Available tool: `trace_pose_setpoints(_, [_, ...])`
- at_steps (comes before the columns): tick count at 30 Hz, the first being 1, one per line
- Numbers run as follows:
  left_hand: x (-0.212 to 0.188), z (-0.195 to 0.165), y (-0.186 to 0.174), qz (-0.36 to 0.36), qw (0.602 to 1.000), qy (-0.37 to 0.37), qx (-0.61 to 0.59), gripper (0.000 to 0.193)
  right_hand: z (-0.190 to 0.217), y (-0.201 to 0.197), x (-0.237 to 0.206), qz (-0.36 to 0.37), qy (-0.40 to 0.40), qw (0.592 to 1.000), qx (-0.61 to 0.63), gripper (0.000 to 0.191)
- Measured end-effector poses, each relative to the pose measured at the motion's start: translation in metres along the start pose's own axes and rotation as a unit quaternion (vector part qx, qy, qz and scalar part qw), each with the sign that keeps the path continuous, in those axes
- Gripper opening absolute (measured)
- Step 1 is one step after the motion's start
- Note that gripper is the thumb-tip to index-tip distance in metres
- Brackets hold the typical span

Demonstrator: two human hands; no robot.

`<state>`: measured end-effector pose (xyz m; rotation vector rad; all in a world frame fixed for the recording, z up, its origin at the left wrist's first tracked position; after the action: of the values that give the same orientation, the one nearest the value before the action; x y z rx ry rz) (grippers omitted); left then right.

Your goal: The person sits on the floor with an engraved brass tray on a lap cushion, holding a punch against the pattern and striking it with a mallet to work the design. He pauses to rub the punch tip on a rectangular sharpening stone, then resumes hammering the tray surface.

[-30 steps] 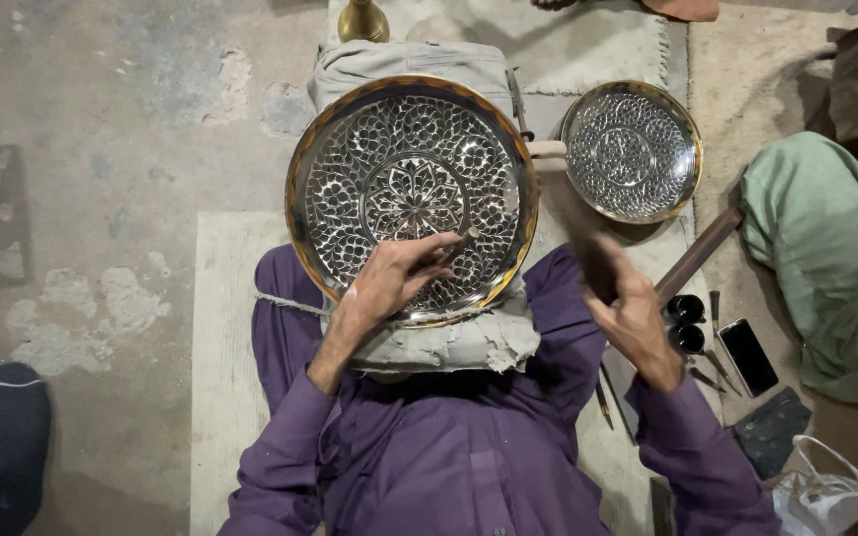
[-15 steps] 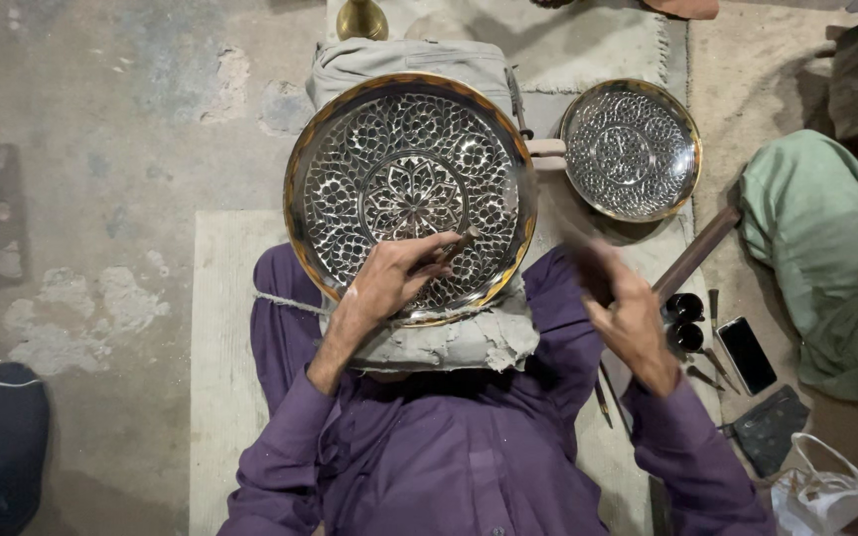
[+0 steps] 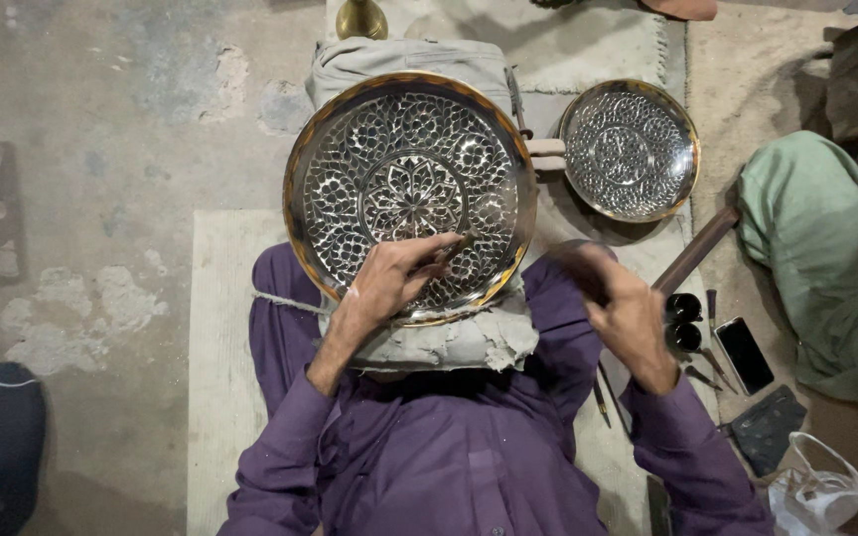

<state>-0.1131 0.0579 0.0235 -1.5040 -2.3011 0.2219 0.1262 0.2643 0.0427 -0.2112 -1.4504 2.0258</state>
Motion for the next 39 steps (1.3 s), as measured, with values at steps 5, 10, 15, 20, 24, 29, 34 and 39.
trace_pose_setpoints(5, [0.001,-0.004,0.000,-0.003,1.000,0.006,0.015,0.047,0.000,-0.002,-0.002,-0.002,0.038,0.997,0.067,0.051])
trace_pose_setpoints(10, [0.001,-0.003,0.001,-0.002,1.000,0.021,0.008,0.048,0.002,-0.001,0.003,0.041,0.028,0.995,-0.092,0.062])
trace_pose_setpoints(15, [0.001,-0.002,0.001,-0.013,0.999,0.030,0.022,0.045,0.007,0.000,0.003,0.011,-0.034,0.999,-0.034,0.061])
trace_pose_setpoints(20, [0.002,0.002,0.001,0.003,0.999,-0.009,0.039,0.047,-0.003,0.007,0.003,0.036,0.063,0.987,0.144,0.039])
trace_pose_setpoints(24, [0.001,0.000,0.001,-0.003,0.999,0.027,0.028,0.051,-0.002,0.007,0.006,0.047,0.030,0.990,-0.128,0.041])
trace_pose_setpoints(29, [0.001,0.003,0.001,-0.006,0.999,0.023,0.035,0.047,0.003,0.005,0.007,0.039,-0.019,0.999,-0.011,0.061])
trace_pose_setpoints(34, [0.001,0.000,0.000,-0.008,0.999,0.033,0.025,0.049,0.004,0.006,0.007,0.031,0.027,0.994,0.101,0.042])
trace_pose_setpoints(39, [0.003,0.000,0.000,0.005,0.999,0.015,0.033,0.048,0.017,0.003,0.009,0.017,0.012,0.999,-0.027,0.053])
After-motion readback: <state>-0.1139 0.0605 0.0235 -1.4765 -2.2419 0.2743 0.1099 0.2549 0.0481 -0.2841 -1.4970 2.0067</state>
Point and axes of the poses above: each hand's wrist, its own x-axis towards the middle knuckle, its own y-axis out of the palm, z = x × y, the point moved 5 cm from there along x, towards the middle knuckle, and after that the axes turned 12 degrees about -x, right-handed, at the moved point
